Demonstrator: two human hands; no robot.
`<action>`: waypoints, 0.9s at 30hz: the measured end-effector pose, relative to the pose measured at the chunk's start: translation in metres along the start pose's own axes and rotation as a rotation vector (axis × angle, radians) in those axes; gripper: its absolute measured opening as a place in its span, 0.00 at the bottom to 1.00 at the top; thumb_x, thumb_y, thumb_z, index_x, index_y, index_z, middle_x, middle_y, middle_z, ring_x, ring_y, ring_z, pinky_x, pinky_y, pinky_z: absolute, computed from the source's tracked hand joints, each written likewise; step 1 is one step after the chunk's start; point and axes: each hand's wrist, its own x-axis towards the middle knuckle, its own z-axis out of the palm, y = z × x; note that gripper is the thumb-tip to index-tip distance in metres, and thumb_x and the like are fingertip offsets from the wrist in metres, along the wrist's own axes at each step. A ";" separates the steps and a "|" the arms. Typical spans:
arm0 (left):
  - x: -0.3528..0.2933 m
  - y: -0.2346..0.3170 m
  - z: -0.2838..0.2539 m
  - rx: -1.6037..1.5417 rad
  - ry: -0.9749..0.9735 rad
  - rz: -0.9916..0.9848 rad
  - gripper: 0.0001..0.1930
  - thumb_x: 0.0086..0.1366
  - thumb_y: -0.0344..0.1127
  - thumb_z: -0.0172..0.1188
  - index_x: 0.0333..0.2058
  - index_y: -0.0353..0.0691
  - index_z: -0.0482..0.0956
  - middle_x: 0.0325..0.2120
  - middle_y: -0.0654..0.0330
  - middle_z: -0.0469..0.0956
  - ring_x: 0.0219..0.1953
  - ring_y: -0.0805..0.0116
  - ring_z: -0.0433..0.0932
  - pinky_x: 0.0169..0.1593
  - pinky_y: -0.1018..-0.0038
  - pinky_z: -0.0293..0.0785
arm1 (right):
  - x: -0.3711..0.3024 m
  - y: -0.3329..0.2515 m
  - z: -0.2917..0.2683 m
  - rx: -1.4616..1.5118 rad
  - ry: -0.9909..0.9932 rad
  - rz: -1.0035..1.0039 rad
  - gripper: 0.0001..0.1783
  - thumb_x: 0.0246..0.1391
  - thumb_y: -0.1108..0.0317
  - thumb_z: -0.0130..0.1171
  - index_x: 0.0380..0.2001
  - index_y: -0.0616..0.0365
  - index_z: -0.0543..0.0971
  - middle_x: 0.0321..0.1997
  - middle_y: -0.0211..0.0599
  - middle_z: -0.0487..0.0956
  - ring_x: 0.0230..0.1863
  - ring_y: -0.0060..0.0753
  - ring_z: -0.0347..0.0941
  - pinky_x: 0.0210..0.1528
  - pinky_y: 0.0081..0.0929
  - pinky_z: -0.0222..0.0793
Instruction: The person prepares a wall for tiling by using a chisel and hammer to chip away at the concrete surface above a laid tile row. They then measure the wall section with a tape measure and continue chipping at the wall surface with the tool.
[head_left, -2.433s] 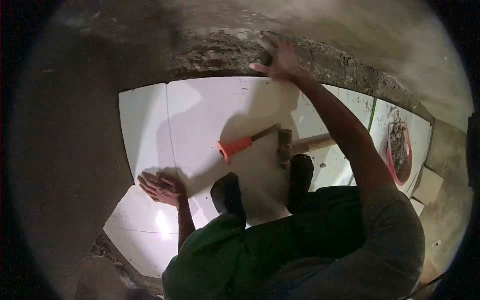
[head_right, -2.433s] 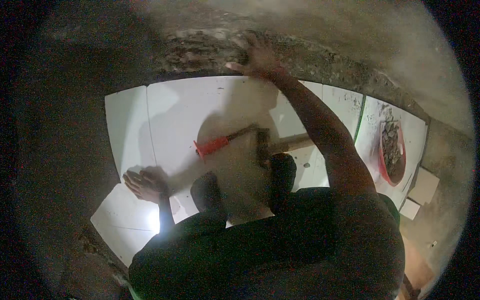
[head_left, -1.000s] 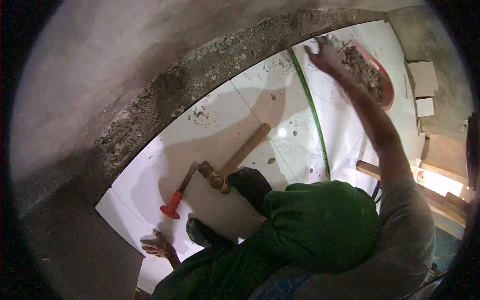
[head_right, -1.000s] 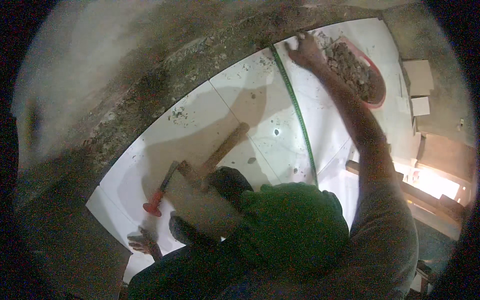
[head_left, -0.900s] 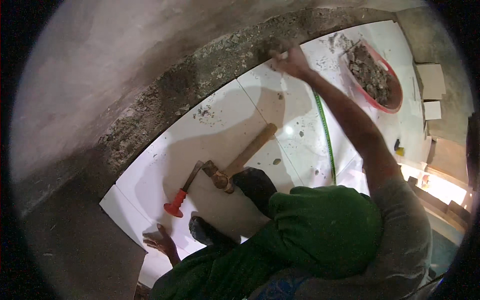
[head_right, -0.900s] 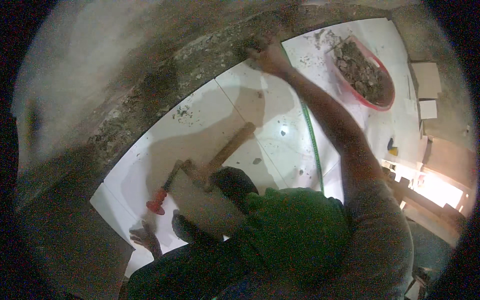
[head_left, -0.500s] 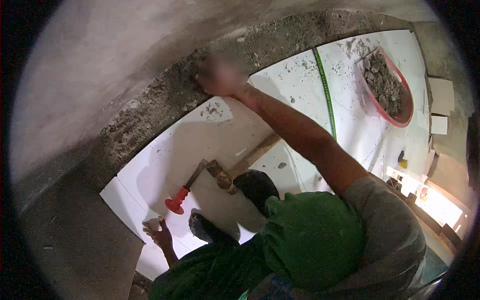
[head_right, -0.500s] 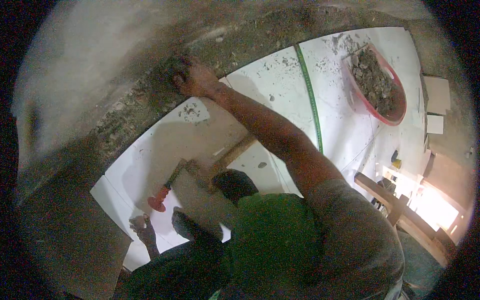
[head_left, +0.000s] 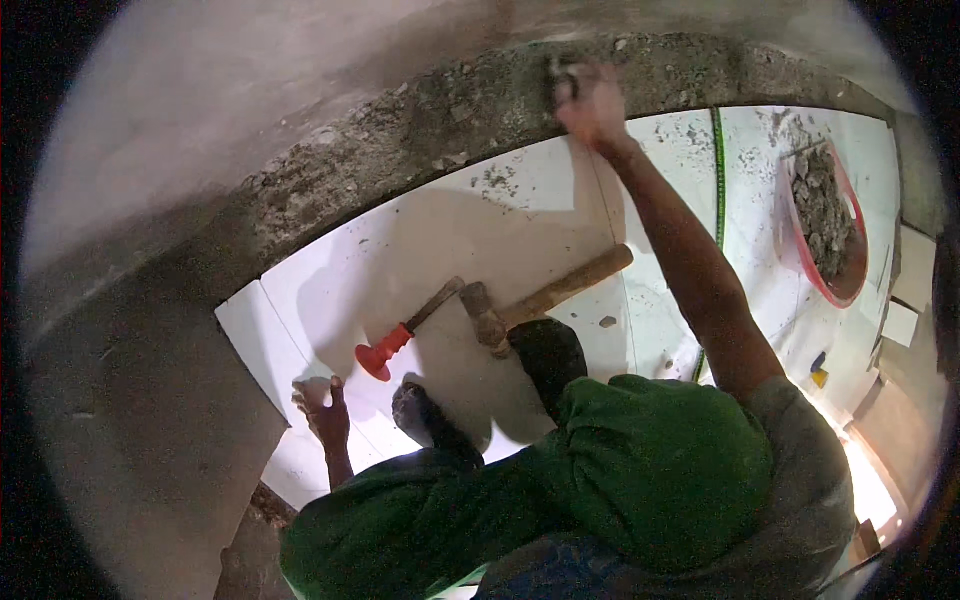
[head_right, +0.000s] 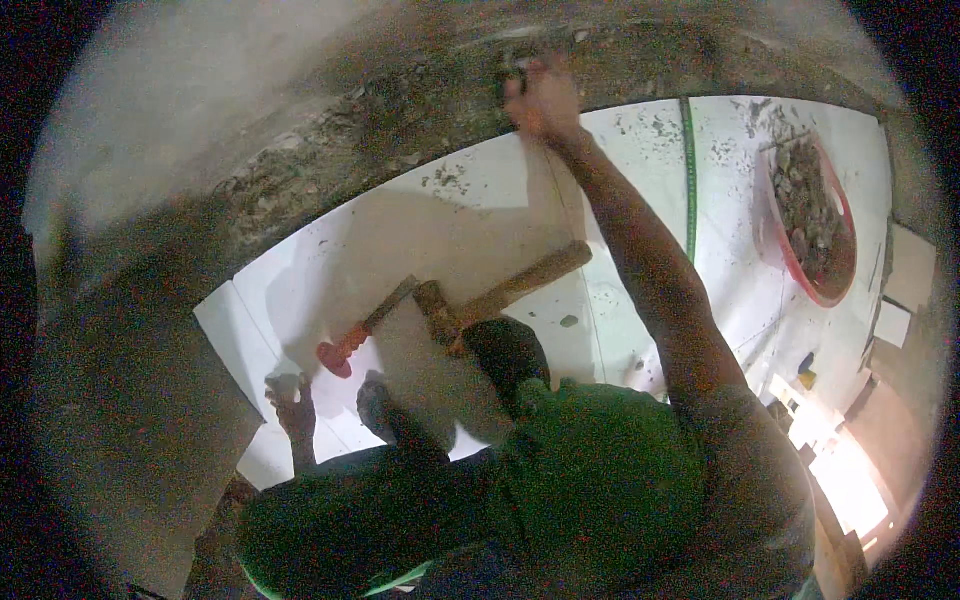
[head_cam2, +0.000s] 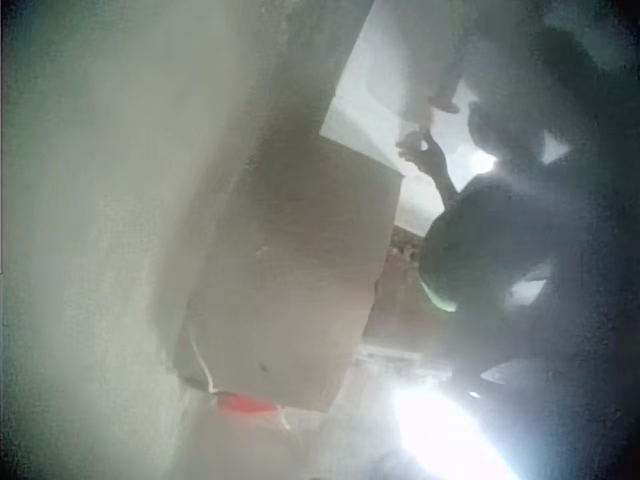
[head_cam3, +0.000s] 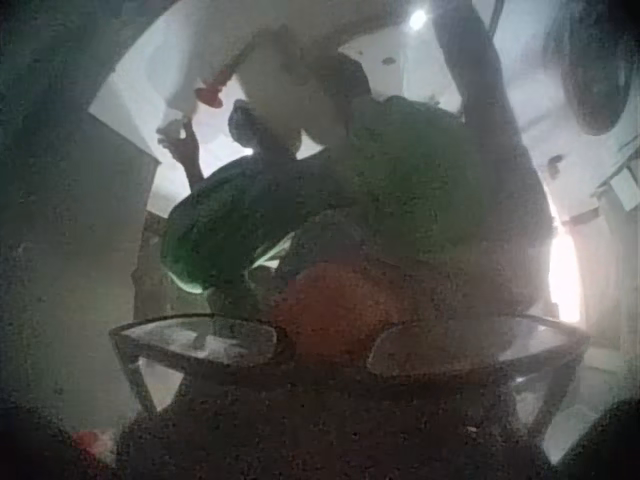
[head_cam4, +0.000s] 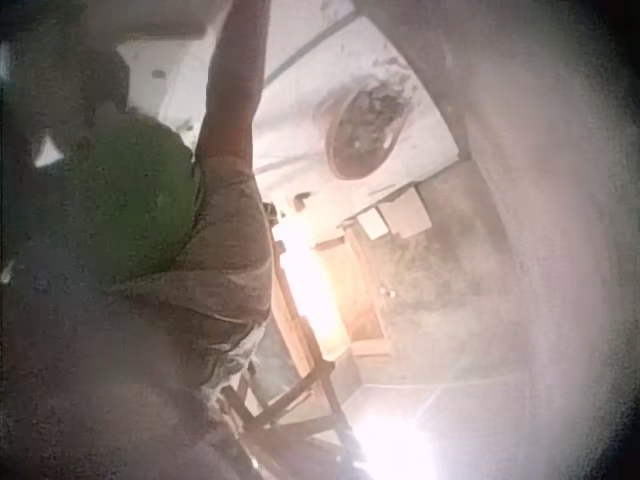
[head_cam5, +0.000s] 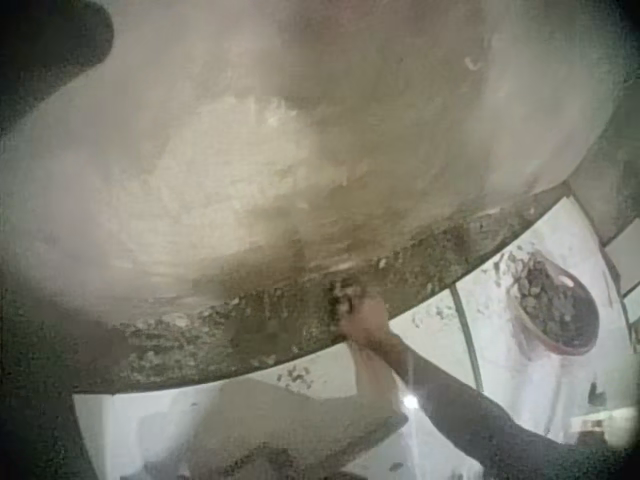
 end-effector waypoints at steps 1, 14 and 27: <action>0.002 -0.006 0.000 0.006 0.008 -0.015 0.56 0.65 0.66 0.62 0.74 0.32 0.42 0.70 0.20 0.43 0.74 0.25 0.44 0.74 0.44 0.50 | 0.002 -0.022 0.010 0.027 0.053 -0.177 0.19 0.55 0.58 0.60 0.46 0.58 0.83 0.45 0.56 0.81 0.51 0.63 0.77 0.55 0.53 0.75; 0.001 0.000 -0.009 0.035 -0.064 -0.038 0.61 0.62 0.70 0.62 0.75 0.33 0.38 0.69 0.19 0.44 0.73 0.22 0.44 0.72 0.41 0.51 | 0.025 -0.145 0.009 0.235 -0.343 -0.310 0.27 0.60 0.54 0.59 0.61 0.52 0.75 0.67 0.59 0.66 0.60 0.61 0.73 0.60 0.54 0.73; 0.011 0.006 -0.007 0.065 -0.071 0.053 0.60 0.63 0.69 0.61 0.74 0.30 0.38 0.67 0.16 0.47 0.72 0.21 0.46 0.72 0.41 0.53 | 0.053 -0.120 0.035 0.392 -1.016 -0.101 0.18 0.55 0.58 0.64 0.44 0.58 0.83 0.37 0.51 0.82 0.45 0.55 0.81 0.47 0.49 0.78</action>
